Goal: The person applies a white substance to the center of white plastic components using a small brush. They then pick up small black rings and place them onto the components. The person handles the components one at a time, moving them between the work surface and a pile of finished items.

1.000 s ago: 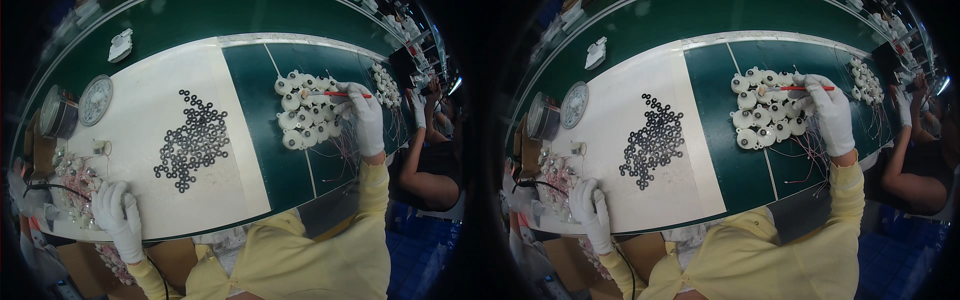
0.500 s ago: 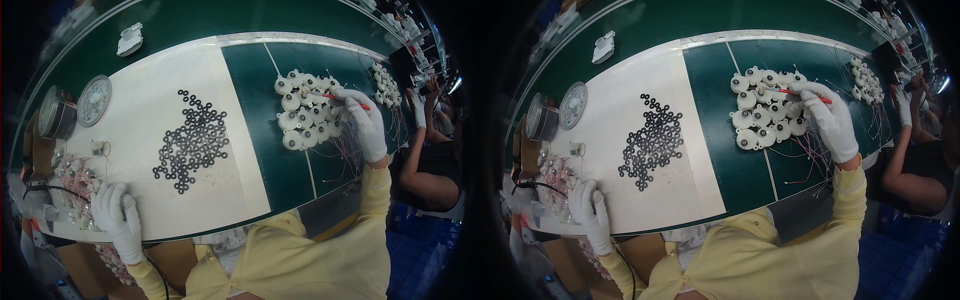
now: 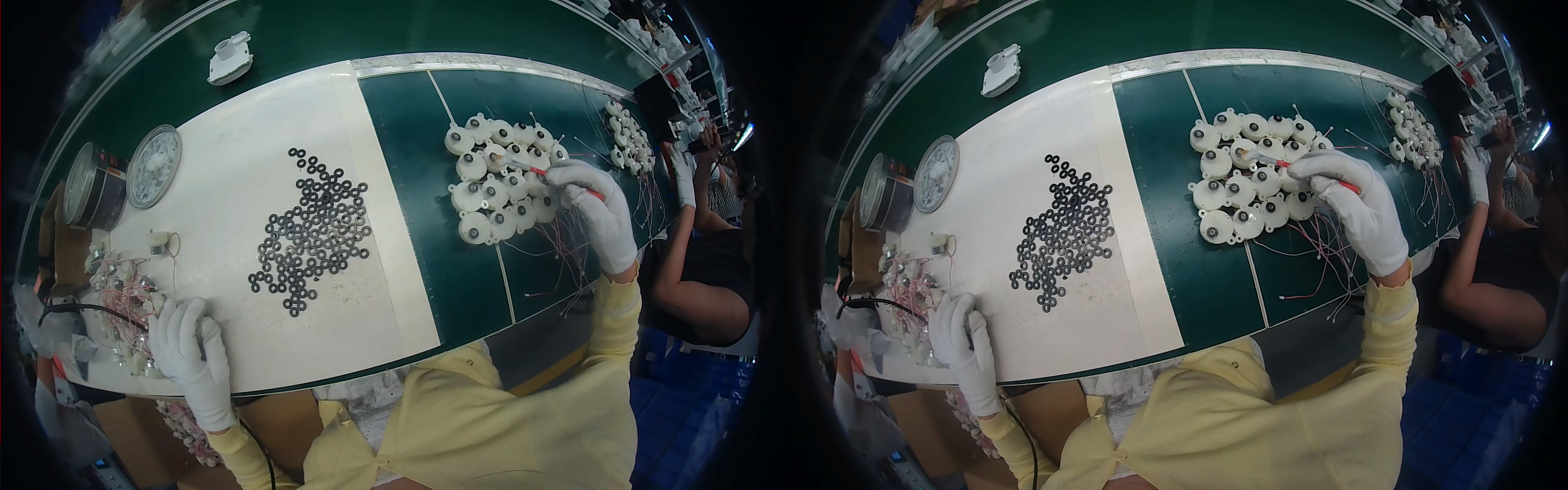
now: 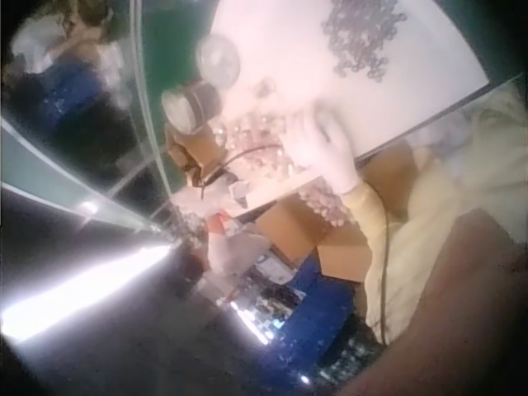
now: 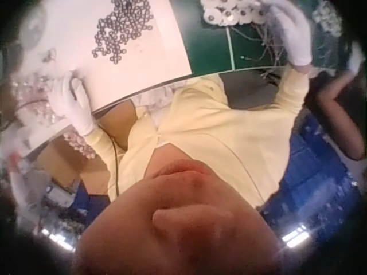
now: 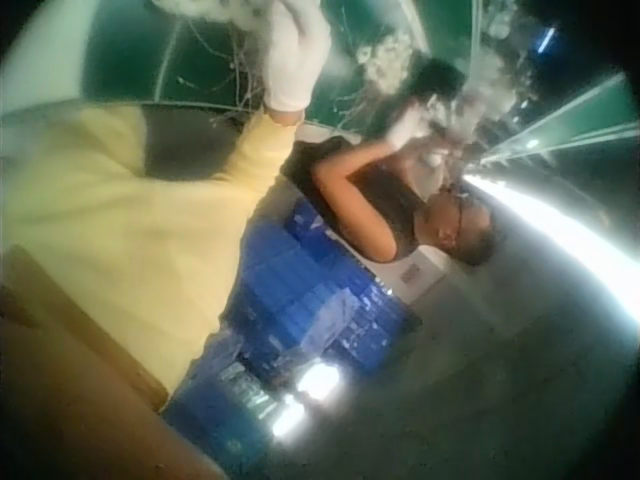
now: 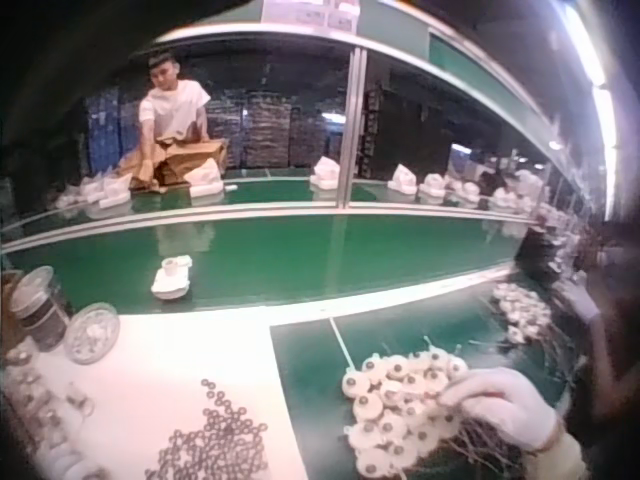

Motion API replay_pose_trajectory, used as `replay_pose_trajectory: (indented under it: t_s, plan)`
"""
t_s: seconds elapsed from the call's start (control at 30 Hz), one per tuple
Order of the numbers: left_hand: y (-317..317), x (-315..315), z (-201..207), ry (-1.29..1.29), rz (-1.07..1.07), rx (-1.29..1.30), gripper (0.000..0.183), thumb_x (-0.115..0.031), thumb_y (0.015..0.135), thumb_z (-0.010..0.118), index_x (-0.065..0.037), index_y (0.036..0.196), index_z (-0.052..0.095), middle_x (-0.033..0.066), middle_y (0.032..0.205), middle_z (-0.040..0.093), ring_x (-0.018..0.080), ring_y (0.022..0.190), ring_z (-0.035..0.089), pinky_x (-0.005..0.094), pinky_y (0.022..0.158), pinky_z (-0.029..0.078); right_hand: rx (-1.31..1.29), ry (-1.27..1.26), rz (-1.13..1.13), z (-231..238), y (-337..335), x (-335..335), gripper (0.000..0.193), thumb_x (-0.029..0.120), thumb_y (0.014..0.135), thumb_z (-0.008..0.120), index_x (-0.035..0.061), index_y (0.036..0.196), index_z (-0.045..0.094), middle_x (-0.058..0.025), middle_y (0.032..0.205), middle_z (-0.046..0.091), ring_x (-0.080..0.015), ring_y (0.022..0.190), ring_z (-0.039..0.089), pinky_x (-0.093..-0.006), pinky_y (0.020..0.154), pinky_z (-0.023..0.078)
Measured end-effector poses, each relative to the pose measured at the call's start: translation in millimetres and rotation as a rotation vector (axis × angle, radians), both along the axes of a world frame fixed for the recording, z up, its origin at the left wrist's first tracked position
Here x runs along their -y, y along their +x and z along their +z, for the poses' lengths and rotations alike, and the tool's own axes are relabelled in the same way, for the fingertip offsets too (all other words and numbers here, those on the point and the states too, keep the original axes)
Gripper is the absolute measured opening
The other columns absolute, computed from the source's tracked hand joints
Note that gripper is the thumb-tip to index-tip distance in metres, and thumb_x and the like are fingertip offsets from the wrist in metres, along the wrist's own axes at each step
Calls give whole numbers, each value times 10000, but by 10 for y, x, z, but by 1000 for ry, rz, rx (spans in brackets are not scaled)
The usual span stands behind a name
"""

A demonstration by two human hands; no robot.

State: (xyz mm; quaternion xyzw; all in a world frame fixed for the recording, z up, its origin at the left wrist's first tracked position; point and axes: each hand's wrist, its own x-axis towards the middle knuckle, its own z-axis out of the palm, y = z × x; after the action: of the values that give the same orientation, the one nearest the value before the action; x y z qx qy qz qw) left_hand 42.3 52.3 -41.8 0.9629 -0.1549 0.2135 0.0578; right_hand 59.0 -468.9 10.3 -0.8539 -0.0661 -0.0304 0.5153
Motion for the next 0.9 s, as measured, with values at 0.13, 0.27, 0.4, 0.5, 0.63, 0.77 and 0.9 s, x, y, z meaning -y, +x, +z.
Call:
replay_pose_trajectory:
  t_s: [0.13,0.27,0.4,0.5,0.63,0.77,0.9]
  plan:
    - [-8,-20,-12,-10,3,-26,255,-88,961,629,-62,1213,661,116,1195,679,365,1240,587,543,1147,359,24,43,-23,-11,9,-13,283,61,960,533,-24,1166,706,-123,1170,710,-171,1019,666,-286,903,510]
    - [-14,-21,-7,-11,6,-38,239,-96,987,610,-58,1217,660,124,1212,676,365,1263,575,537,1164,343,-42,20,-2,19,59,-74,277,63,961,536,-24,1163,705,-116,1164,717,-156,1007,662,-273,884,510]
    - [-11,-9,-4,-9,13,-40,237,-95,988,608,-56,1216,660,124,1210,676,365,1257,578,538,1161,346,-21,21,-14,-12,19,-39,280,58,962,530,-25,1167,703,-109,1160,721,-147,1006,660,-265,867,511]
    - [-23,-14,-12,-6,17,-36,235,-93,989,606,-58,1215,661,123,1207,675,367,1250,581,537,1156,350,-30,30,-45,-19,-25,11,284,57,969,521,-24,1172,702,-107,1160,722,-147,1015,662,-267,867,513]
    - [-6,-14,0,-4,3,-40,234,-92,990,605,-61,1216,659,121,1207,675,368,1244,584,535,1151,353,-2,91,-53,-36,-14,16,283,70,984,522,-22,1182,701,-103,1153,729,-147,1038,667,-274,886,519]
    - [-10,-19,-4,5,6,-37,236,-92,990,605,-63,1218,656,119,1208,676,366,1244,584,534,1150,354,-34,64,-62,-3,41,-83,283,85,991,537,-31,1196,695,-99,1135,735,-140,1021,670,-271,888,513]
    - [-15,-13,0,3,11,-36,236,-92,988,605,-60,1216,657,120,1207,677,364,1247,582,533,1151,353,-51,91,-64,-33,5,-42,285,86,997,540,-35,1207,688,-104,1127,736,-138,985,673,-262,869,507]
